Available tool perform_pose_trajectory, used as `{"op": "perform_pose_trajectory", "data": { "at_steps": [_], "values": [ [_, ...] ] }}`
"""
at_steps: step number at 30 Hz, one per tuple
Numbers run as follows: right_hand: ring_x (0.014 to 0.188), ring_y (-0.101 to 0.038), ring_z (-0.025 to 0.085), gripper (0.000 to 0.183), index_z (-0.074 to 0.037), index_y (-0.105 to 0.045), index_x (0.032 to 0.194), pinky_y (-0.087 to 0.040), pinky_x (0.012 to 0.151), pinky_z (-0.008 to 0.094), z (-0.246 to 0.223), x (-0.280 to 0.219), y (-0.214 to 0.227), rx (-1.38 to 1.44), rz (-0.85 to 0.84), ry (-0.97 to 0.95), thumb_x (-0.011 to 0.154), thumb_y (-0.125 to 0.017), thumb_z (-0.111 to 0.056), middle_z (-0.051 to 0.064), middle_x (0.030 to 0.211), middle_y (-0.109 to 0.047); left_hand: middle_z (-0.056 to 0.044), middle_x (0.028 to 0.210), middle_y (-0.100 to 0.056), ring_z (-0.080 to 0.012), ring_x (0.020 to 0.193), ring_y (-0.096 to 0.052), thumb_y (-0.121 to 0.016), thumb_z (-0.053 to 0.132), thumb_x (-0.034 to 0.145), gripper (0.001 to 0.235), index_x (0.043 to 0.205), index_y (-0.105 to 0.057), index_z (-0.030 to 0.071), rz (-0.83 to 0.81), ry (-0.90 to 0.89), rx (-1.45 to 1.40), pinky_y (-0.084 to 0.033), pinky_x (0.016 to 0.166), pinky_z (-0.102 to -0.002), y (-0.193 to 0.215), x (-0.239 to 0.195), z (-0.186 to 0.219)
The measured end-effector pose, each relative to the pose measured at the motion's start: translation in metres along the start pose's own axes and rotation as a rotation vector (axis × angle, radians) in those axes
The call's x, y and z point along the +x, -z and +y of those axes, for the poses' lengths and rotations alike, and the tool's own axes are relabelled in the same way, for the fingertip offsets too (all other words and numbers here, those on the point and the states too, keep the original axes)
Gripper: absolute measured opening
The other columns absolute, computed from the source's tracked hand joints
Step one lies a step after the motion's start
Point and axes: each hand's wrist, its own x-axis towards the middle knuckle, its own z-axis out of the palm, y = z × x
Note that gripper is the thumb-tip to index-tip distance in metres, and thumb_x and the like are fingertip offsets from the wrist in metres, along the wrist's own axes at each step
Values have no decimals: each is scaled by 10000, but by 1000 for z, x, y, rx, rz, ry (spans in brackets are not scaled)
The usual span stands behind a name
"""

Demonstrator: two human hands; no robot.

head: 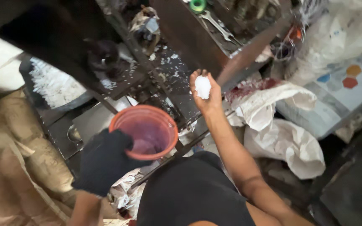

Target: The person operates a manual grinding machine by repeatedly feeding white granular material into the hopper and turning a crank handle. The person also uses a metal scraper to clear residue from the machine's surface and collects processed material into a red bucket.

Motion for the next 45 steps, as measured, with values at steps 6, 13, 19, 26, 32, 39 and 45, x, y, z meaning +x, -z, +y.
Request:
{"op": "perform_pose_trajectory", "data": {
  "at_steps": [6,13,19,26,32,39,45],
  "values": [
    [966,-718,320,236,-54,-734,965,-588,706,400,53,0,-79,-110,-225,-145,1008,-572,-219,114,996,-752,-116,694,-670,-331,728,-673,-943,501,450,521,672,-713,90,136,138,-234,-521,671,-452,-46,-63,-91],
    [951,-665,278,304,-8,-676,974,-604,881,401,145,48,-144,-55,-219,-112,1084,-471,-203,131,980,-688,-97,758,-673,-305,738,-678,-938,465,493,519,756,-696,90,309,233,-424,-529,673,-418,-117,-112,-150],
    [860,-641,304,312,-38,-649,957,-546,712,376,200,97,-169,-298,-339,22,1015,-478,-293,122,929,-681,-104,748,-670,-312,746,-675,-950,482,472,546,742,-693,83,327,275,-422,-529,683,-417,-131,-125,-177],
    [829,-638,246,344,-48,-679,978,-532,742,379,216,101,-177,-615,-203,303,988,-548,-366,87,903,-669,-106,723,-658,-322,732,-662,-958,451,430,527,707,-687,94,361,248,-483,-518,670,-436,-131,-127,-195],
    [781,-610,209,351,-17,-690,916,-506,720,361,210,117,-171,-914,-245,476,990,-610,-351,76,833,-656,-82,694,-660,-316,732,-658,-958,422,455,481,700,-688,108,355,118,-483,-511,646,-445,-120,-112,-206],
    [1000,-597,239,584,24,-618,1296,-462,882,360,200,140,-150,-1094,-291,428,1037,-530,-493,132,1173,-657,-79,688,-662,-314,739,-662,-976,395,416,494,715,-699,115,326,68,-545,-519,643,-440,-117,-102,-203],
    [1524,-350,382,758,138,-247,1606,-288,1255,394,229,103,-136,-1874,-545,968,1125,-525,-377,281,1667,-303,-82,710,-664,-331,756,-655,-961,300,396,462,704,-685,93,336,-3,-555,-511,649,-451,-112,-101,-191]
  ]
}}
